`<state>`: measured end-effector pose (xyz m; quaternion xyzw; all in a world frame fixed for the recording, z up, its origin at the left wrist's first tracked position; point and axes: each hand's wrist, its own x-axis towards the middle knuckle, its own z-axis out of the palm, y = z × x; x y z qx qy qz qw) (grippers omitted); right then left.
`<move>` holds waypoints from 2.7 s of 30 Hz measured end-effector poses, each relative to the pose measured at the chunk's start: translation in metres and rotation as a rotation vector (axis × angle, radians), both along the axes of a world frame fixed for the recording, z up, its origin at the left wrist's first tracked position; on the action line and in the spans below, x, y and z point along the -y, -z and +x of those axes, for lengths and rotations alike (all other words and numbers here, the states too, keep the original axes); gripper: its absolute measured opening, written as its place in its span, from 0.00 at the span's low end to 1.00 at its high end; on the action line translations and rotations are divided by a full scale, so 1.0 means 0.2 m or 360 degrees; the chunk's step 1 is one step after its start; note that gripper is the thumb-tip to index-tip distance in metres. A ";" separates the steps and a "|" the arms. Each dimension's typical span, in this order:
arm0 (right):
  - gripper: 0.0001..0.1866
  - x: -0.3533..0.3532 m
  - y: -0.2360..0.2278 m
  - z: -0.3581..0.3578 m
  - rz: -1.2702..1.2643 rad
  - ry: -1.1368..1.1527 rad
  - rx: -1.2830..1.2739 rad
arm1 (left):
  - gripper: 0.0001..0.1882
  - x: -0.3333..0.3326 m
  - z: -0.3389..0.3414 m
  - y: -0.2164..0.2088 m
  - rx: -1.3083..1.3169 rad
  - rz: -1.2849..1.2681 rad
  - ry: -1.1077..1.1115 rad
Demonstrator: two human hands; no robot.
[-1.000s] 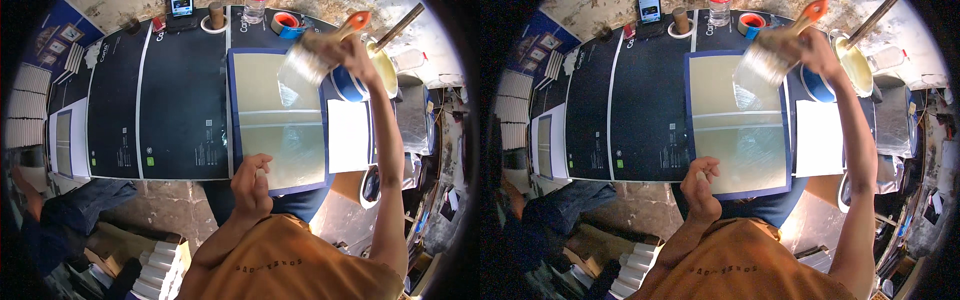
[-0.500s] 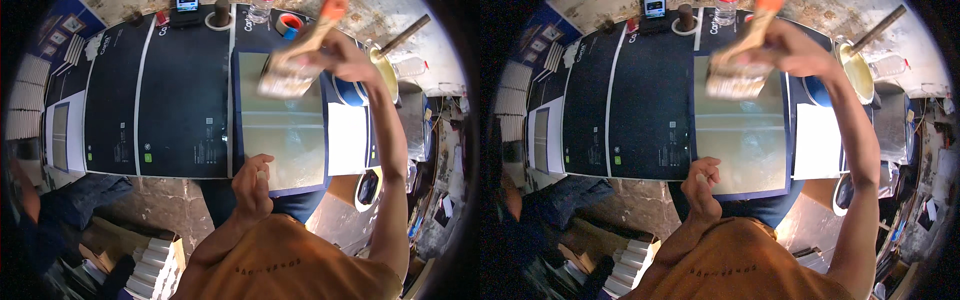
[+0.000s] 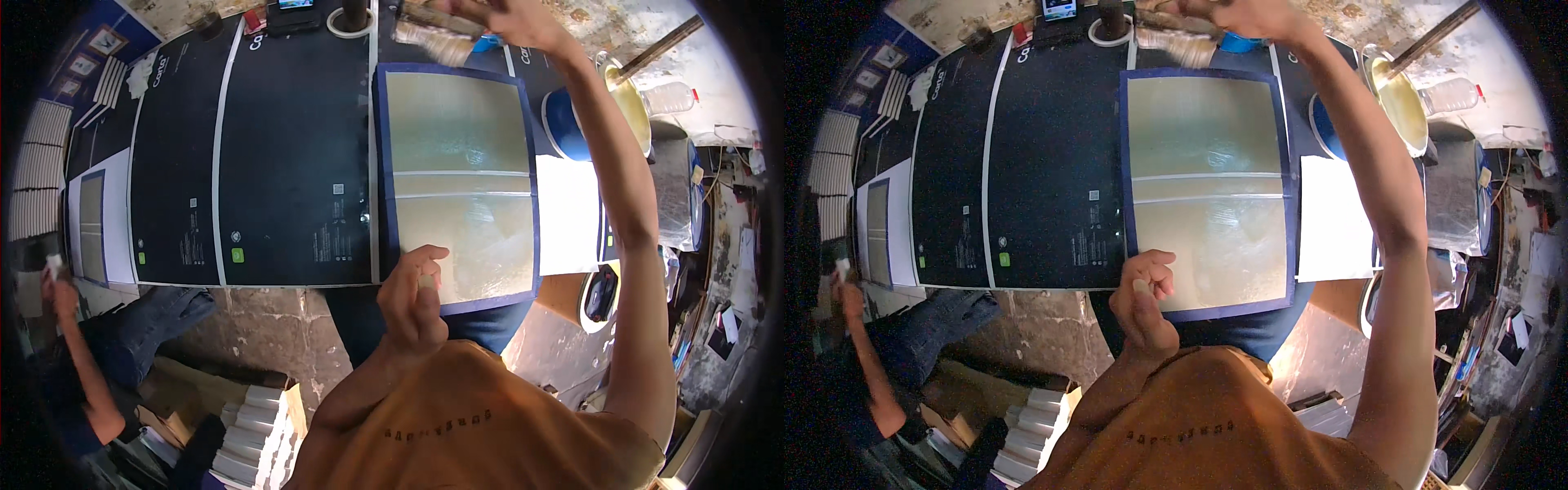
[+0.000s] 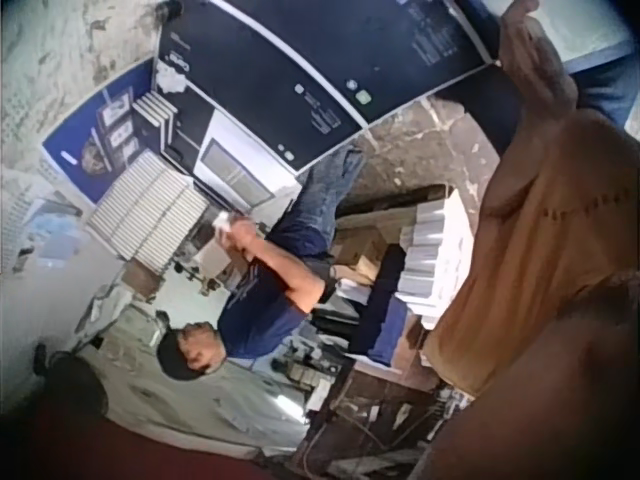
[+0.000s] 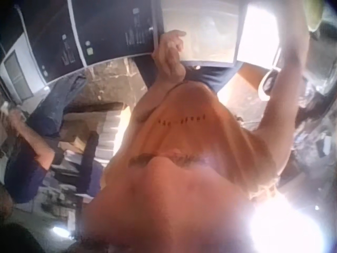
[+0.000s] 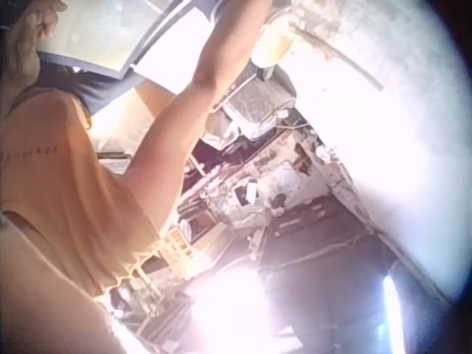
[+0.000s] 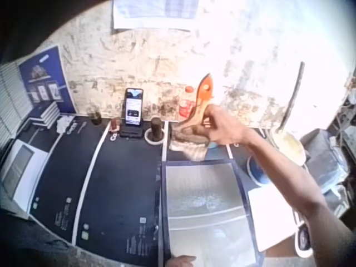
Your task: The person applies glue onto book cover boards using a brush and smooths down the surface by hand.
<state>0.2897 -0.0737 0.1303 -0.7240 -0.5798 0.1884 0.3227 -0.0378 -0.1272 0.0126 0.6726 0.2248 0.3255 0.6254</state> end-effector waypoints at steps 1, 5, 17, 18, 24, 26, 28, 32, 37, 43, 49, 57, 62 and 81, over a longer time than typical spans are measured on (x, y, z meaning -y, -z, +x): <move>0.12 0.02 -0.04 -0.01 0.0052 -0.0037 0.0000 | 0.32 0.00 0.00 0.00 0.0008 0.0008 -0.0002; 0.16 0.03 -0.02 -0.09 -0.0273 -0.0156 0.0312 | 0.30 0.02 0.03 -0.02 0.0031 0.0006 0.0018; 0.15 0.35 0.21 0.18 0.0206 0.0566 0.0292 | 0.24 0.02 0.05 -0.01 -0.0050 0.0260 -0.0011; 0.14 0.41 0.21 0.09 0.0349 0.0500 0.0079 | 0.22 0.02 0.04 -0.01 -0.0074 0.0232 -0.0007; 0.14 0.70 0.18 0.18 0.0282 0.1037 0.0690 | 0.23 0.04 0.04 0.00 -0.0036 0.0076 -0.0016; 0.12 0.74 0.18 0.00 0.0386 0.1132 0.0406 | 0.32 0.04 0.03 0.01 0.0015 0.0009 -0.0040; 0.12 0.75 0.21 -0.16 0.0397 0.0799 0.0258 | 0.32 0.04 0.05 0.02 -0.0011 0.0062 -0.0042; 0.13 0.89 0.21 -0.16 0.0354 0.1250 0.0562 | 0.35 0.06 0.05 -0.03 -0.0064 -0.0011 -0.0033; 0.11 0.92 0.28 -0.54 0.0322 0.1104 0.0251 | 0.36 0.06 0.02 -0.04 -0.0112 -0.0040 -0.0014; 0.09 1.15 0.14 -0.54 0.0540 0.1685 0.0120 | 0.39 0.06 0.04 0.00 0.0027 -0.0235 -0.0046; 0.13 0.51 0.26 -0.73 0.0781 0.1197 0.0133 | 0.44 0.06 0.07 0.00 -0.0014 -0.0252 -0.0215; 0.11 1.01 0.21 -0.38 0.0341 0.1491 0.0487 | 0.46 0.07 0.06 0.01 0.0034 -0.0238 -0.0196; 0.11 0.68 0.24 -0.80 0.0714 0.1118 0.0019 | 0.45 0.07 0.03 0.02 0.0190 -0.0347 -0.0338; 0.10 1.32 0.20 -0.94 0.0203 0.1633 0.0132 | 0.43 0.08 0.04 0.02 0.0025 -0.0157 -0.0157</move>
